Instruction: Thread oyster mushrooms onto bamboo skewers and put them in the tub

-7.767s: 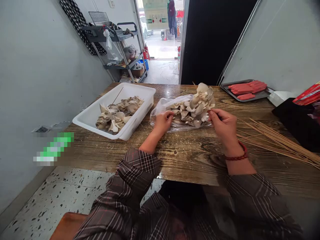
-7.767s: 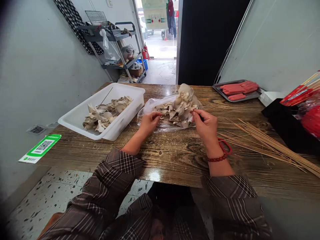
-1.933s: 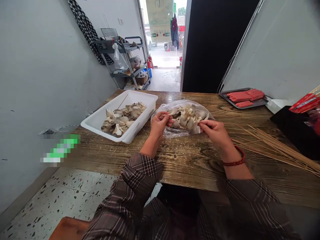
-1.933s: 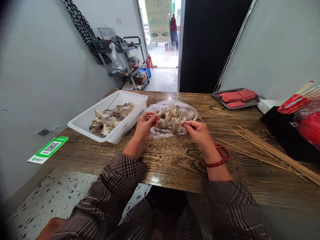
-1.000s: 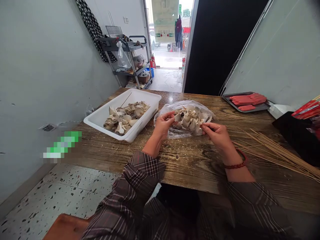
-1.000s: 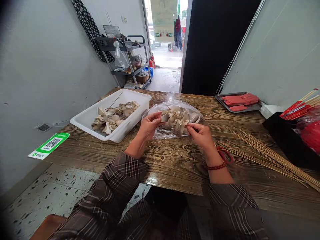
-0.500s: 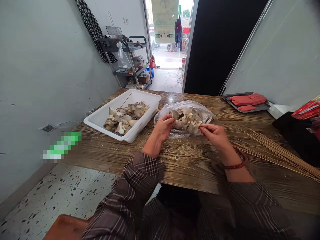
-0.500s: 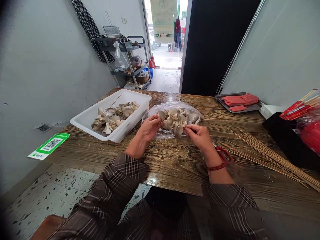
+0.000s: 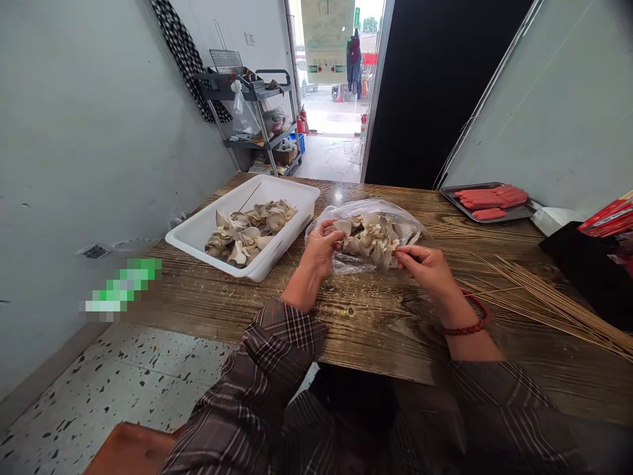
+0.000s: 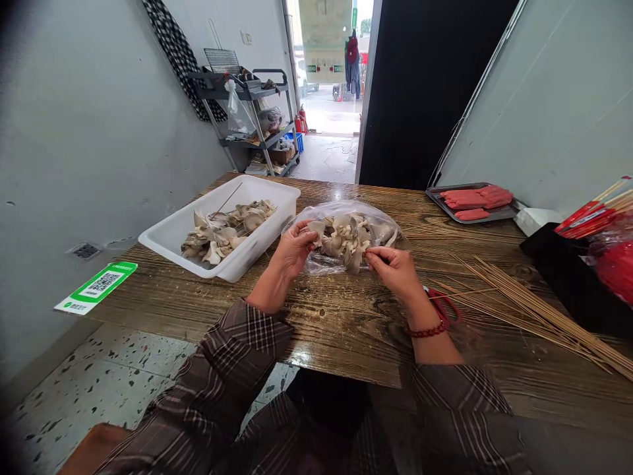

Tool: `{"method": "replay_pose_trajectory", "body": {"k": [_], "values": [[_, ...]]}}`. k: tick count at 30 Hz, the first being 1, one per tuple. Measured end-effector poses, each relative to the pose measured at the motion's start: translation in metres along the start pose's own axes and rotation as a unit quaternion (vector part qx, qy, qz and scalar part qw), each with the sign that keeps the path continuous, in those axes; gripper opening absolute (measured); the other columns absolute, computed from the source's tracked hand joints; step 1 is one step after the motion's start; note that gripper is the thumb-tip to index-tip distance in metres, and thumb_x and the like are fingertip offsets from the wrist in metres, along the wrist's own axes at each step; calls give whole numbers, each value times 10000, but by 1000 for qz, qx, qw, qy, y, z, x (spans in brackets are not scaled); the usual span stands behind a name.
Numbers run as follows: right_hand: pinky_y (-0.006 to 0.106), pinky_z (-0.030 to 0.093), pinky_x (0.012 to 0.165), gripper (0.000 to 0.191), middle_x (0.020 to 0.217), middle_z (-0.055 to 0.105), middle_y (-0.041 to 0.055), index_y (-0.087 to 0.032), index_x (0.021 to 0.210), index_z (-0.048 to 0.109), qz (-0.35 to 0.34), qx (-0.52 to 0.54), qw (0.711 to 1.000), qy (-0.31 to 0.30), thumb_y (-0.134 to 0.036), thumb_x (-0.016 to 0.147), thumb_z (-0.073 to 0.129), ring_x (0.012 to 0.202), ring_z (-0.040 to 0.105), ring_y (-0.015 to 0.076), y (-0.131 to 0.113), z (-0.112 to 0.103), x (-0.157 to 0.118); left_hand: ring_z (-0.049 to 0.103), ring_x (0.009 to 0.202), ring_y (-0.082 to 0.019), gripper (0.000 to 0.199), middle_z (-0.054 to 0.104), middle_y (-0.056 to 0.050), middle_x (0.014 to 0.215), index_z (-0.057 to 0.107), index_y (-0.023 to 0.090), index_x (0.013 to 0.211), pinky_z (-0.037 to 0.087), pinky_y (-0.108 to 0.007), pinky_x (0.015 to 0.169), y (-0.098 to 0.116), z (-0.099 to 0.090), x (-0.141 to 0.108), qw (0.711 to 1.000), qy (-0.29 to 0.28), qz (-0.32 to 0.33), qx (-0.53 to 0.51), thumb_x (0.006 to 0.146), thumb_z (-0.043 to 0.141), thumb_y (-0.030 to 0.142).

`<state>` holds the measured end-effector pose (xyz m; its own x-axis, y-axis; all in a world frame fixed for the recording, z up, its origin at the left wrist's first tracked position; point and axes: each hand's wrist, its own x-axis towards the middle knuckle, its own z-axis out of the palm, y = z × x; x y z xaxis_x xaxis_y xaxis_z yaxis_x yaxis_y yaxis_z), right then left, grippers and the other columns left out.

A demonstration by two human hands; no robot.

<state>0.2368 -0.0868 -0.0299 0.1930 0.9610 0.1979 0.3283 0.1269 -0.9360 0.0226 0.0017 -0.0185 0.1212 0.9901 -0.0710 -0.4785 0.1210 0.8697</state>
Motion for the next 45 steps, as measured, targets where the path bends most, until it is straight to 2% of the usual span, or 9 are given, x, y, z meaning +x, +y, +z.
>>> {"method": "replay_pose_trajectory", "body": {"k": [3, 8, 12, 18, 24, 28, 34, 38, 45], "values": [[239, 303, 434, 410, 557, 620, 22, -116, 855, 763, -4, -8, 1000, -9, -499, 747, 662, 445, 412, 96, 1, 0, -1, 579, 560, -77, 542, 617, 40, 704, 572, 187, 1083, 454, -199, 526, 1, 0, -1, 1000, 6, -4, -20, 581, 739, 66], [239, 318, 446, 382, 574, 630, 23, -130, 859, 771, -18, -29, 999, -22, -482, 767, 654, 464, 429, 101, 2, -1, -2, 663, 669, -100, 355, 655, 15, 738, 545, 168, 893, 548, -241, 700, 4, -1, -1, 998, -6, -15, -64, 630, 764, 75], [252, 370, 491, 379, 580, 655, 29, -130, 874, 778, -12, -47, 998, -43, -471, 775, 645, 500, 511, 129, 3, 0, -3, 698, 749, -132, 344, 675, 6, 745, 486, 183, 843, 563, -275, 773, 5, -1, -1, 995, 8, -13, -97, 667, 754, 60], [267, 410, 517, 380, 591, 674, 34, -126, 879, 781, -17, -63, 997, -41, -464, 768, 649, 516, 571, 155, 6, 1, -2, 696, 704, -134, 408, 675, 15, 716, 552, 184, 1015, 565, -284, 742, 7, -1, -5, 995, -22, -31, -97, 681, 769, 95], [287, 444, 558, 342, 610, 693, 38, -144, 855, 781, -31, -67, 997, -25, -448, 774, 646, 554, 610, 179, 7, 1, -1, 692, 683, -143, 228, 685, -11, 722, 581, 147, 847, 568, -281, 670, 6, 0, -5, 995, -32, -60, -78, 699, 751, 113], [288, 440, 555, 354, 596, 690, 37, -147, 861, 781, -41, -74, 996, -28, -459, 786, 632, 554, 610, 182, 8, 1, 0, 692, 670, -142, 221, 696, -26, 728, 576, 142, 838, 537, -238, 599, 4, -3, -2, 995, -33, -59, -77, 710, 757, 148], [280, 433, 557, 349, 593, 688, 36, -142, 869, 783, -45, -83, 995, -31, -445, 791, 629, 547, 601, 171, 10, 0, 1, 692, 685, -128, 203, 715, -37, 751, 610, 137, 870, 529, -224, 625, 4, -5, 0, 994, -22, -58, -85, 719, 745, 141], [278, 430, 559, 343, 591, 684, 31, -140, 869, 782, -46, -84, 995, -33, -436, 799, 622, 546, 594, 167, 8, 0, 0, 683, 660, -125, 252, 710, -24, 738, 624, 138, 877, 506, -214, 588, 5, -3, -1, 997, -19, -40, -64, 677, 778, 150], [281, 438, 565, 331, 579, 676, 21, -147, 857, 782, -53, -97, 994, -22, -431, 799, 621, 540, 593, 168, 8, 0, -1, 652, 641, -116, 312, 676, -1, 718, 627, 145, 824, 488, -230, 610, 6, 0, -3, 999, -19, 32, -4, 616, 838, 245]]}}
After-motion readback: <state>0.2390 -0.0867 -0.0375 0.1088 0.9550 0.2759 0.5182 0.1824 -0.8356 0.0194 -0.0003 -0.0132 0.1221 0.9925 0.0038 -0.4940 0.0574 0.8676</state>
